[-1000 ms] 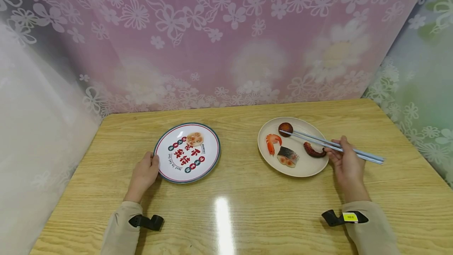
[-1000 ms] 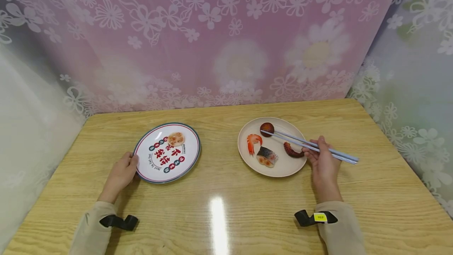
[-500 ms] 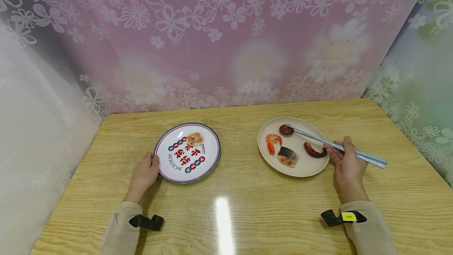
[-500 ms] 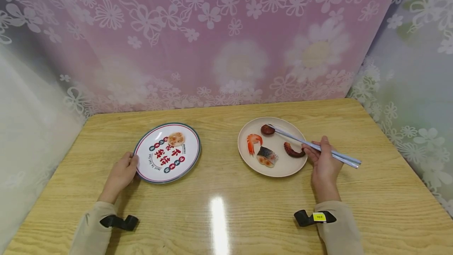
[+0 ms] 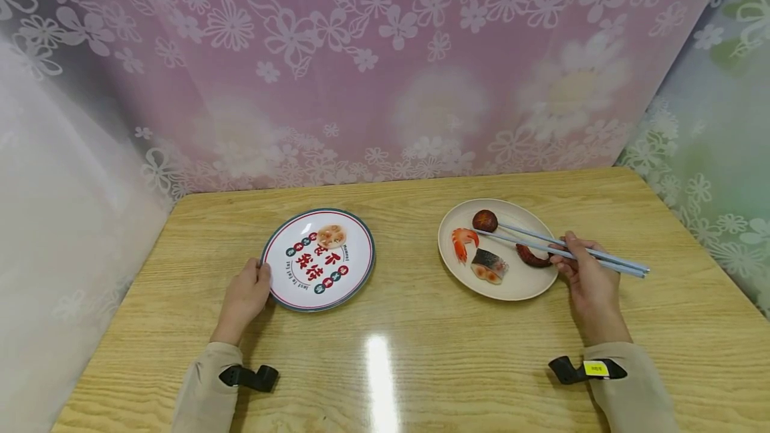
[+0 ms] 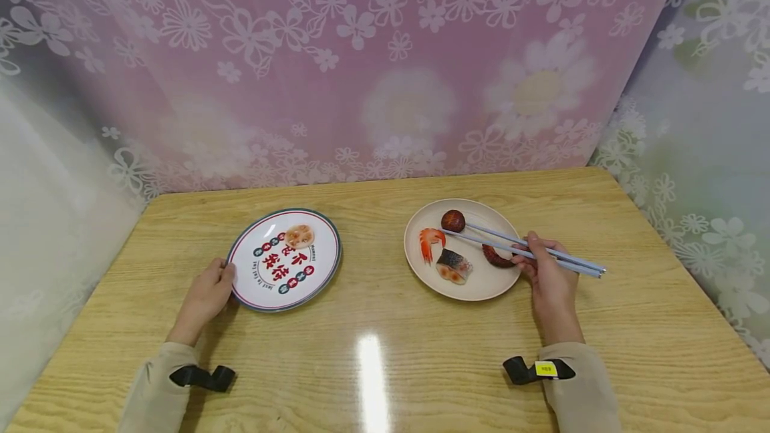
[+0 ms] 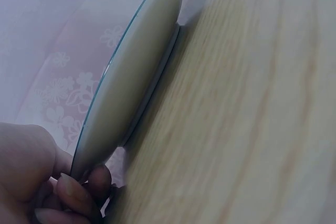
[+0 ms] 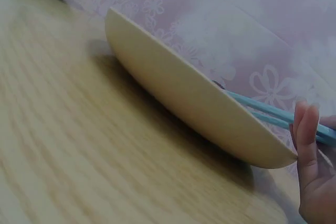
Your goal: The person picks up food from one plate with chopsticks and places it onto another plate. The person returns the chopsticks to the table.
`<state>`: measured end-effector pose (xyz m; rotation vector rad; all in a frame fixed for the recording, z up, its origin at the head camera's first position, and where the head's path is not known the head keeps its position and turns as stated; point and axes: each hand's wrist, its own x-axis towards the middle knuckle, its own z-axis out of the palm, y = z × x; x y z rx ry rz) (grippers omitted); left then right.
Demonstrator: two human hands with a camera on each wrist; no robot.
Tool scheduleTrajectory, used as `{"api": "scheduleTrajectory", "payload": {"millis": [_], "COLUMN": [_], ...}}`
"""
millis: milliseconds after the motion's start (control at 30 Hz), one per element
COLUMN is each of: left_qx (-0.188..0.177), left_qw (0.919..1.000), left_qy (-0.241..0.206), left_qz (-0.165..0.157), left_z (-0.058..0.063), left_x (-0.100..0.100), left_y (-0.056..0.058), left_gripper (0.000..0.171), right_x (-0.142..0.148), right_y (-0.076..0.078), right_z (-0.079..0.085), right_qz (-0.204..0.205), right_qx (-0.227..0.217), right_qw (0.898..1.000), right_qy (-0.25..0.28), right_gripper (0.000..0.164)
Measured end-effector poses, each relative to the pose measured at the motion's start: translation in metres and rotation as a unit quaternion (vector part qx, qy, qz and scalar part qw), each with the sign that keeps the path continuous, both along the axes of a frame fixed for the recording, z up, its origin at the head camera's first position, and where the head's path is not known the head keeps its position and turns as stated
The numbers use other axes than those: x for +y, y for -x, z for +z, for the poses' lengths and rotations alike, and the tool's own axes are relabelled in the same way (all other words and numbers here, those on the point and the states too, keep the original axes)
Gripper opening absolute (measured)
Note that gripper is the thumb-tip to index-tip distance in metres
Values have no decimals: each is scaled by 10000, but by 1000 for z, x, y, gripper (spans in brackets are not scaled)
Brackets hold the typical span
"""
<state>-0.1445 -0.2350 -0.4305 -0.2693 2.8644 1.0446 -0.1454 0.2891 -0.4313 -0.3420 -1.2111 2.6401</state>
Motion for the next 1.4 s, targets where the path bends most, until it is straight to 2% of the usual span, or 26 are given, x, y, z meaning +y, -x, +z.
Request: {"api": "scheduleTrajectory", "payload": {"millis": [300, 533, 800, 1000, 1200, 1400], "left_qx": [23, -14, 5, -98, -80, -106], "left_qw": [10000, 10000, 9999, 9996, 9995, 9994], "left_qy": [-14, -72, -112, -254, -282, -337], "left_qz": [32, 11, 20, 80, 89, 69], "left_z": [1, 1, -2, 0, 1, 2], "left_x": [0, 1, 0, 0, 1, 1], "left_y": [0, 0, 1, 1, 0, 0], "left_gripper": [34, 34, 35, 35, 34, 35], "right_x": [-4, -3, -2, -6, -9, -9], "right_y": [1, 1, -1, 0, 2, 4], "right_z": [-2, -3, -2, 0, 0, -1], "right_qz": [-402, -459, -546, -483, -896, -1202], "right_qx": [262, 474, 250, 197, 4, -192], "right_qw": [9988, 9978, 9975, 9986, 9960, 9919], "right_qy": [-71, -54, 380, 70, 67, 352], "right_gripper": [18, 17, 16, 21, 34, 35]}}
